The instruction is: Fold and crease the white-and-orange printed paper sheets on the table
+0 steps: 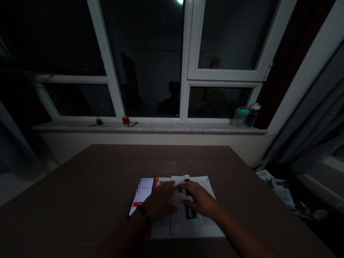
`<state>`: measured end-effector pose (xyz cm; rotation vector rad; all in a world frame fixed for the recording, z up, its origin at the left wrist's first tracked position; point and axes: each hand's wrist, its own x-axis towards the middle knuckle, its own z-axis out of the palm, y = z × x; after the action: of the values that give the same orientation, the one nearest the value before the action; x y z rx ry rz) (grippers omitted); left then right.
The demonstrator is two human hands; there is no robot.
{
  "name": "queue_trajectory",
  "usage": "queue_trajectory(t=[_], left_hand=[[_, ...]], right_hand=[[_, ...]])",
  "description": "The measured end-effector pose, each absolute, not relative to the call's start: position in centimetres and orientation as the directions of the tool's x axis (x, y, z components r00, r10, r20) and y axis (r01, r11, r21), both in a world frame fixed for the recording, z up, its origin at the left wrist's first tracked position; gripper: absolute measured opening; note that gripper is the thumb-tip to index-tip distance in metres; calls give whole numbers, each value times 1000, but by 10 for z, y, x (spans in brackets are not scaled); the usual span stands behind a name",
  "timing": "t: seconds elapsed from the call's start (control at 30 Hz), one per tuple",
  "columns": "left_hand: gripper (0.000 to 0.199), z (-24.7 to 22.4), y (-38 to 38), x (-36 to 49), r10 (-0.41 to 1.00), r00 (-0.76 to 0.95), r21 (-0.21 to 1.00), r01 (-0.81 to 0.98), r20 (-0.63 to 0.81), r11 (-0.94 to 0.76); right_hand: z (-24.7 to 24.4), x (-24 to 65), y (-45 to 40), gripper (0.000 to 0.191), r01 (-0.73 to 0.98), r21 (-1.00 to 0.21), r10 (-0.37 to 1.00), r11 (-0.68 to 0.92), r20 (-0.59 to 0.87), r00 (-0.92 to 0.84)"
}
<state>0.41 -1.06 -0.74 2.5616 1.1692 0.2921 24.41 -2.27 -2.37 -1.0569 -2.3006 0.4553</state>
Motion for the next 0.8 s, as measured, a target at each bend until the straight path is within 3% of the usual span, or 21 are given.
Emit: queue_trajectory(t=[0.5,0.8], left_hand=[[79,-8,-10,3,758,650,368,695,45,-618],[90,-9,-9,2,741,671,368,681,32,-632]], right_hand=[[-19,242,-24,59,571,-543,781,616,327,-531],[-20,242,-24,58,570,-526,770,631,339,-540]])
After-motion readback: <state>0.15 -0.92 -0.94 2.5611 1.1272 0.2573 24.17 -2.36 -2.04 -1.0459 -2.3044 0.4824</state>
